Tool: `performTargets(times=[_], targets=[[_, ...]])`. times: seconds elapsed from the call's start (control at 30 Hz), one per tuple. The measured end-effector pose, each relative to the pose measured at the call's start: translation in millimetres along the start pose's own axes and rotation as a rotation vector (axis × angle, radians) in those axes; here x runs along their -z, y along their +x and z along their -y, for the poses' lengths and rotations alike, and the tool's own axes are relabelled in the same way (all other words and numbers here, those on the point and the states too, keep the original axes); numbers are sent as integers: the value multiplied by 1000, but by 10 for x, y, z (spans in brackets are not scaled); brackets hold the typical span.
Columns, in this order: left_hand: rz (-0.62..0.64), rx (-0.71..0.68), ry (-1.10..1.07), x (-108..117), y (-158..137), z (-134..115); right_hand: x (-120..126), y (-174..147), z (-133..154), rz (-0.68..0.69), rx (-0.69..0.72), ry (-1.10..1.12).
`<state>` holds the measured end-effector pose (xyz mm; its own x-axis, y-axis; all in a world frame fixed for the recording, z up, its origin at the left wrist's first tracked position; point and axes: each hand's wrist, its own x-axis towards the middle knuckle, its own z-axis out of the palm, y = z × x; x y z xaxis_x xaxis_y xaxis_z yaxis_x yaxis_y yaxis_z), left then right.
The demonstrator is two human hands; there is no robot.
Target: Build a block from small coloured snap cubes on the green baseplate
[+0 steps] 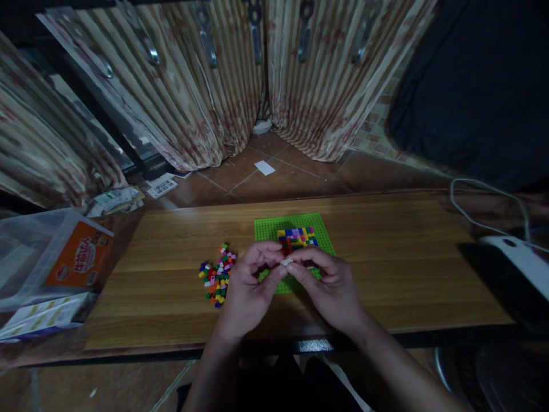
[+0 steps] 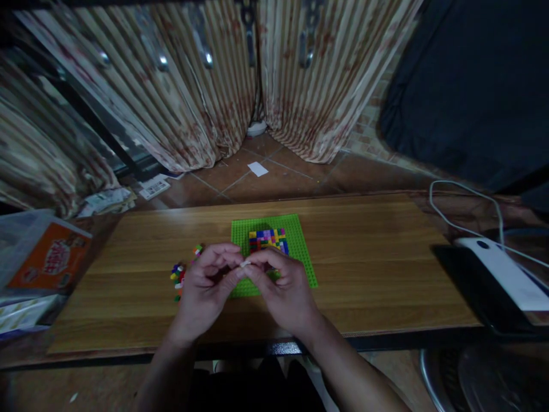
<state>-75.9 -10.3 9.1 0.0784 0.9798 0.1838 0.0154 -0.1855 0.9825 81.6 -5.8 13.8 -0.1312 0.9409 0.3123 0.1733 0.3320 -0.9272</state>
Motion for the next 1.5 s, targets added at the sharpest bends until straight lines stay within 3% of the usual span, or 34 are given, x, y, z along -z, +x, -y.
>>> performTargets(times=[0.23, 0.33, 0.43, 0.53, 0.7, 0.97, 1.23, 1.5], targets=[[96, 25, 15, -19, 10, 42, 103, 4, -57, 40, -144, 105], [91, 44, 77, 12, 30, 68, 208, 25, -150, -16, -167, 72], [0, 77, 203, 67, 57, 137, 341, 47, -249, -121, -99, -104], [-73, 136, 311, 110, 77, 211, 431, 44, -301, -117, -10, -280], [-48, 189, 422, 98, 89, 239, 459, 24, -316, 37, 59, -382], [-29, 181, 422, 62, 103, 219, 603, 70, -440, -19, 9, -420], [2, 186, 404, 56, 106, 278, 513, 84, -432, 35, -12, -394], [36, 187, 432, 45, 113, 270, 452, 109, -545, -76, -112, -286]])
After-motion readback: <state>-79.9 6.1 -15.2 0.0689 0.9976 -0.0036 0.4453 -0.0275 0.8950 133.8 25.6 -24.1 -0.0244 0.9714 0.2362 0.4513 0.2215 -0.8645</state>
